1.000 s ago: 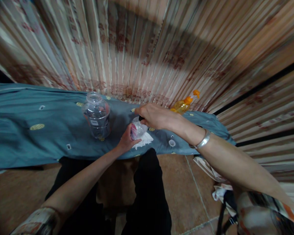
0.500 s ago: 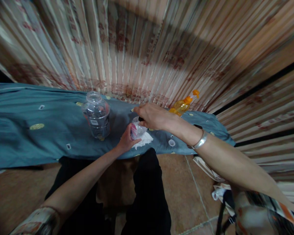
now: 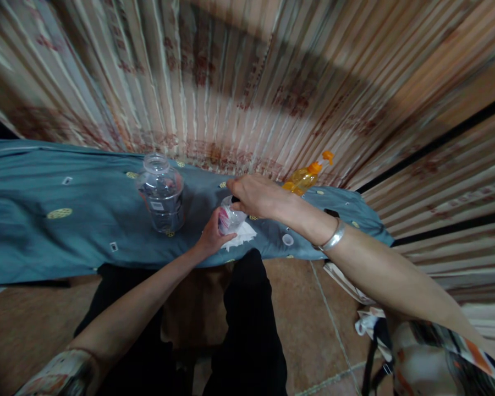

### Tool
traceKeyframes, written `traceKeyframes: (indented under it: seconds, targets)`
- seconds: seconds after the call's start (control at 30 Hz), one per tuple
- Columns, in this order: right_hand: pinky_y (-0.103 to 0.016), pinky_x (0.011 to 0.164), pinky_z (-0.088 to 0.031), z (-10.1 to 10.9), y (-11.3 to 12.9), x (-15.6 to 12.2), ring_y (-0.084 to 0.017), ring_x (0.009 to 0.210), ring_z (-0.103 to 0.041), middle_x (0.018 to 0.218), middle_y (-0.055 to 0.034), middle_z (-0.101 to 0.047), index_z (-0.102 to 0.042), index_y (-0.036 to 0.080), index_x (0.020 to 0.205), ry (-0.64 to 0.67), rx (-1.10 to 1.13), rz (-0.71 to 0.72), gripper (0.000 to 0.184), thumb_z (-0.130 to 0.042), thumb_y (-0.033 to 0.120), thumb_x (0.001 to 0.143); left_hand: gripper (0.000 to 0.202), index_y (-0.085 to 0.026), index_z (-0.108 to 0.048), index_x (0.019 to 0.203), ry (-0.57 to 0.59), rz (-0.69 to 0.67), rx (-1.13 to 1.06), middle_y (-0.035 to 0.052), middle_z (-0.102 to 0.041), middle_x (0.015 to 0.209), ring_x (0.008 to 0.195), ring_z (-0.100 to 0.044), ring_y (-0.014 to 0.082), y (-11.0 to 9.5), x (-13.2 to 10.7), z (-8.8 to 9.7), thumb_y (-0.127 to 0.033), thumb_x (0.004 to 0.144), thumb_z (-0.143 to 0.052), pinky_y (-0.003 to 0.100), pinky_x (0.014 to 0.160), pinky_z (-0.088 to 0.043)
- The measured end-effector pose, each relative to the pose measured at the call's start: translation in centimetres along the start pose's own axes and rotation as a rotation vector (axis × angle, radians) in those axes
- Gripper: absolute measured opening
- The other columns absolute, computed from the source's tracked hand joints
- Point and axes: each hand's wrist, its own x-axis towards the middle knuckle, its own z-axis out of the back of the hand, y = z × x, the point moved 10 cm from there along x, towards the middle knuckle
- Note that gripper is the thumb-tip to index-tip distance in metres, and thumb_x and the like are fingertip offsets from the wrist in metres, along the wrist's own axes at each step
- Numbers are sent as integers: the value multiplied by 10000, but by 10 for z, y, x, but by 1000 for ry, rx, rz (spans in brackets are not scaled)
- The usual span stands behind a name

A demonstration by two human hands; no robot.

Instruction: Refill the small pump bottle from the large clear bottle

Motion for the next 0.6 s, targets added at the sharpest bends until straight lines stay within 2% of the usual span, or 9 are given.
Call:
traceKeyframes:
  seconds: [0.07,0.17,0.3,0.4,0.47,0.6]
  targets:
    - [-312,757,-435,-1,2,1,-287,1006,-707,1052,-168,-751,-627,103,1234,7,0,11,338,-536,332,1003,921,-196,-338,1402,0,-1,0,195,-546,1408,1320,-554,359,-1,0,0,-287,653,-864,525,1093,-463]
    - [-318,748,-429,-1,-3,1,-291,973,-707,1017,-183,-751,-654,86,1165,-12,-34,-30,366,-485,380,1023,920,-185,-343,1399,-2,-1,2,201,-551,1400,1312,-559,364,-2,-1,0,-287,649,-865,530,1084,-471]
    - [-291,734,-414,-2,4,2,-257,972,-702,1047,-152,-751,-623,112,1219,-8,-9,48,313,-555,316,991,915,-193,-327,1409,-2,-8,-1,204,-536,1420,1327,-548,359,-2,-1,-1,-291,669,-855,540,1099,-456]
    - [-309,729,-413,0,4,2,-273,951,-701,1014,-172,-749,-637,92,1194,-11,-21,13,342,-482,344,1023,919,-202,-323,1410,-3,-13,-4,196,-536,1418,1330,-544,355,-2,-1,-1,-290,667,-857,547,1106,-446]
    - [-312,734,-417,1,5,3,-275,959,-697,1052,-185,-741,-633,82,1207,-11,-15,10,361,-506,357,1011,918,-210,-322,1411,-1,-17,-7,187,-538,1416,1327,-545,348,-2,-1,-1,-293,670,-856,543,1108,-445]
    - [-299,741,-413,-4,9,5,-254,948,-698,1007,-159,-750,-666,100,1162,20,-3,53,270,-543,263,985,914,-211,-327,1410,2,-19,-10,181,-542,1412,1329,-543,347,-4,-1,-2,-287,669,-855,537,1108,-445]
